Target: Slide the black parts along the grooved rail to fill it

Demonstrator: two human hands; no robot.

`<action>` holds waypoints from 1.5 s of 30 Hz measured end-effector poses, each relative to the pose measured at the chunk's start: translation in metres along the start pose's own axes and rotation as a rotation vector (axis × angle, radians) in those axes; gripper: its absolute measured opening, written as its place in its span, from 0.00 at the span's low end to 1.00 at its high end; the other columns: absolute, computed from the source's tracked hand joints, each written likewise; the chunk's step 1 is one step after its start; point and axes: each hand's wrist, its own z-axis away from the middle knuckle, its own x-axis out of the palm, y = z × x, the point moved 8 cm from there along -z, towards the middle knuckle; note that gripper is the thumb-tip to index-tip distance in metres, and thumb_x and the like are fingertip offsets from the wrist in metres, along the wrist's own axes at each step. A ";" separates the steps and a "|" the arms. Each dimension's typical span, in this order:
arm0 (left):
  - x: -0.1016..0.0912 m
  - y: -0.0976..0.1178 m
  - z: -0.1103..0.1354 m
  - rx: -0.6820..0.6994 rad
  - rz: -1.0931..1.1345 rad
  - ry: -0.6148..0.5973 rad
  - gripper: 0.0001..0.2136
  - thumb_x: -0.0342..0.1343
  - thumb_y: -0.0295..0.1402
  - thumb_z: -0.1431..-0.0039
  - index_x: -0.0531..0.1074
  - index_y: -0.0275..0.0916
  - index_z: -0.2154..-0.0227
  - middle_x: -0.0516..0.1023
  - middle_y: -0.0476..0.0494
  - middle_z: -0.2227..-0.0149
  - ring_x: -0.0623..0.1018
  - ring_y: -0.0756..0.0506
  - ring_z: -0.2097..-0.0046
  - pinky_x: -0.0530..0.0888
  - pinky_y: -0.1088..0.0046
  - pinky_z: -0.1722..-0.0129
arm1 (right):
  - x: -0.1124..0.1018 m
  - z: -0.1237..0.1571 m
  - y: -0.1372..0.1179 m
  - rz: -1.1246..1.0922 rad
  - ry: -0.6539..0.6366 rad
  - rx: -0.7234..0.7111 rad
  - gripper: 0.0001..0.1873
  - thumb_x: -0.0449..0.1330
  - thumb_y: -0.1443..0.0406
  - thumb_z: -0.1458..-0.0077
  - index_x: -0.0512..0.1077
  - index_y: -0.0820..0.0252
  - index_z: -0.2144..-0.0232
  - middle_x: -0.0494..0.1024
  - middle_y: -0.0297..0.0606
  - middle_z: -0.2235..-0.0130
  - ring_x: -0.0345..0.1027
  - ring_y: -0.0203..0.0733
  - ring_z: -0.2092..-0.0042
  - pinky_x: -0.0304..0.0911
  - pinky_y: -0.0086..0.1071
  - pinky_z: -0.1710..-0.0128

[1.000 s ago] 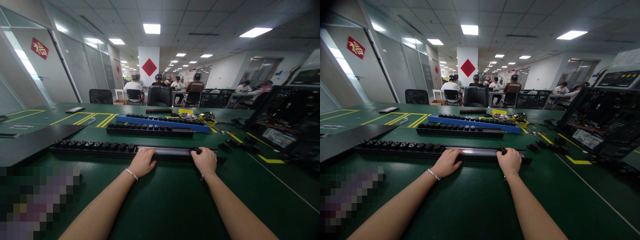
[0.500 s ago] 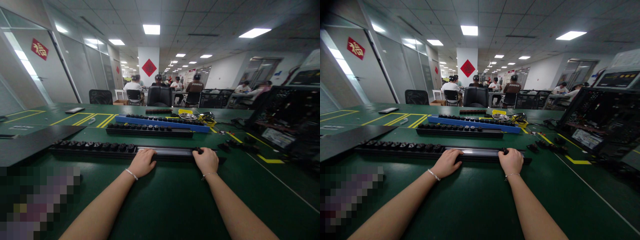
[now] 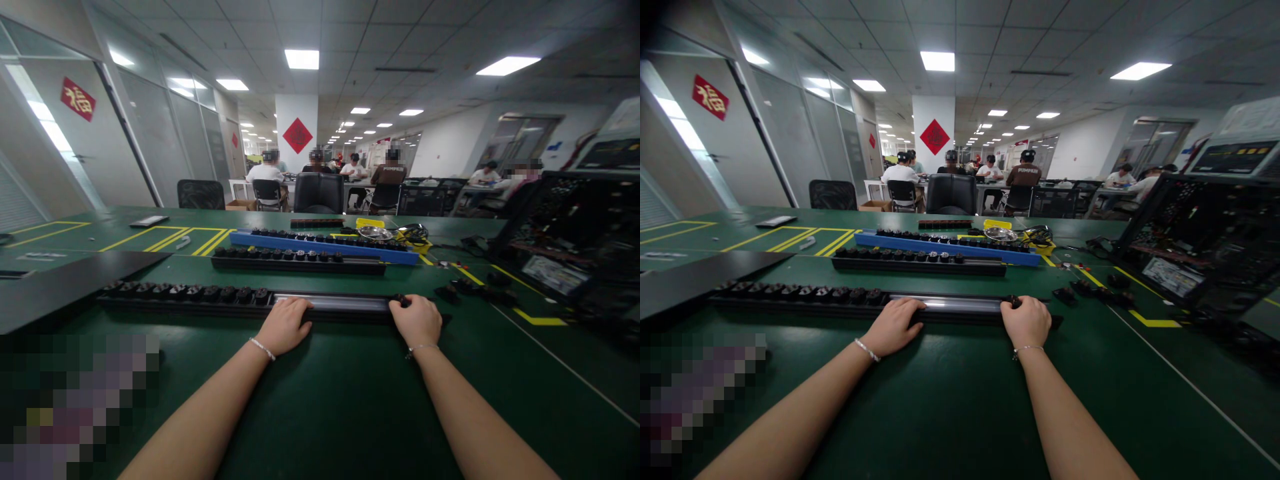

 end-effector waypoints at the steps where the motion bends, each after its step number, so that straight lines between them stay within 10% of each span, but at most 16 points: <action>1: 0.000 0.000 0.000 -0.001 -0.001 0.001 0.15 0.53 0.32 0.48 0.65 0.40 0.55 0.73 0.42 0.55 0.69 0.42 0.49 0.63 0.62 0.50 | 0.000 0.000 0.001 -0.002 0.002 0.003 0.20 0.50 0.57 0.55 0.73 0.65 0.67 0.74 0.47 0.64 0.63 0.49 0.59 0.55 0.38 0.59; 45: 0.002 -0.002 0.000 0.007 -0.014 0.002 0.15 0.53 0.32 0.47 0.65 0.40 0.55 0.73 0.43 0.55 0.68 0.41 0.49 0.64 0.62 0.50 | -0.007 -0.010 0.023 0.062 0.000 0.096 0.22 0.50 0.56 0.54 0.74 0.65 0.65 0.75 0.47 0.63 0.64 0.50 0.60 0.57 0.39 0.59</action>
